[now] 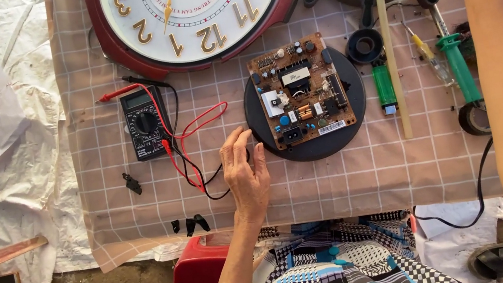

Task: Repairing an electronic circuit board by soldering components, testing circuits with a multimeter, and using a screwdriver for assembly.

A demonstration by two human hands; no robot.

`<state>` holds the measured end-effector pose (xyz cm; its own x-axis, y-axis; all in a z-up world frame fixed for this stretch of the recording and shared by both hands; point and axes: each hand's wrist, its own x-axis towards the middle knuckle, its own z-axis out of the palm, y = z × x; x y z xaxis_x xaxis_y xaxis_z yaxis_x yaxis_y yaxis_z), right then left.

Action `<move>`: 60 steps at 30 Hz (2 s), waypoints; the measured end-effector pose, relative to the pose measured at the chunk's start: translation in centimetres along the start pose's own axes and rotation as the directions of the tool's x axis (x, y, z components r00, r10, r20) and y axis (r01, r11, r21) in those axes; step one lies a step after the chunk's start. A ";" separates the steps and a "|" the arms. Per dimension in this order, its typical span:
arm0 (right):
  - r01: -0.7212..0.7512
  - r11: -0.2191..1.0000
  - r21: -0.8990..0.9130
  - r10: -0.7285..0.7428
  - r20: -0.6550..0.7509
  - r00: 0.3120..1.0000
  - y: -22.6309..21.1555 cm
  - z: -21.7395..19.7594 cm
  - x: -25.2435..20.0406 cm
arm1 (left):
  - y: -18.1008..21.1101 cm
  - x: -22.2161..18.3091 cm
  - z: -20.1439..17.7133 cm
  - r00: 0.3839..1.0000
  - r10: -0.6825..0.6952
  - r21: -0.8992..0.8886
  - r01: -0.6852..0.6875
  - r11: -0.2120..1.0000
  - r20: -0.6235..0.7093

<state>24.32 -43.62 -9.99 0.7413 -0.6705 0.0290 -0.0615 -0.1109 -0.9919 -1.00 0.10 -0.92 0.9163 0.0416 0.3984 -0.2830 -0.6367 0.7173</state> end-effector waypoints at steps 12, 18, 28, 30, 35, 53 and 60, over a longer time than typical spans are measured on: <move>0.101 0.972 0.212 -0.085 -0.086 0.993 1.1 0.8 1.1 | -0.2 0.0 0.0 1.000 -0.002 -0.003 0.002 1.000 -0.006; 0.153 0.938 0.313 -0.117 -0.130 0.985 2.8 0.1 2.4 | -0.2 0.1 -0.2 1.000 -0.005 -0.025 0.005 1.000 -0.010; -0.192 0.968 0.161 0.122 0.364 0.923 -13.8 -1.2 -23.8 | 1.1 1.6 -0.8 0.837 -0.464 -0.744 0.502 0.440 0.290; -0.284 0.943 0.173 0.188 0.425 0.885 -14.2 -1.1 -26.6 | 1.3 2.3 -0.5 0.797 -0.492 -0.753 0.552 0.359 0.350; -0.377 0.896 0.236 0.264 0.399 0.878 -12.1 -0.7 -28.7 | 2.2 3.6 -0.1 0.803 -0.492 -0.772 0.534 0.345 0.336; -0.240 0.931 0.277 0.115 0.399 0.910 -9.5 -0.9 -29.5 | 1.7 4.0 2.2 0.728 -0.570 -0.335 0.683 0.649 0.381; -0.301 0.913 0.276 0.175 0.401 0.899 -10.2 -0.8 -30.7 | 2.2 4.2 2.6 0.728 -0.616 -0.370 0.685 0.628 0.302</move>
<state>1.64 -22.48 -0.65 0.9239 -0.3281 -0.1967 -0.0942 0.3031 -0.9483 3.01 -3.14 0.81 0.9268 0.1895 -0.3243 0.3448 -0.0865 0.9347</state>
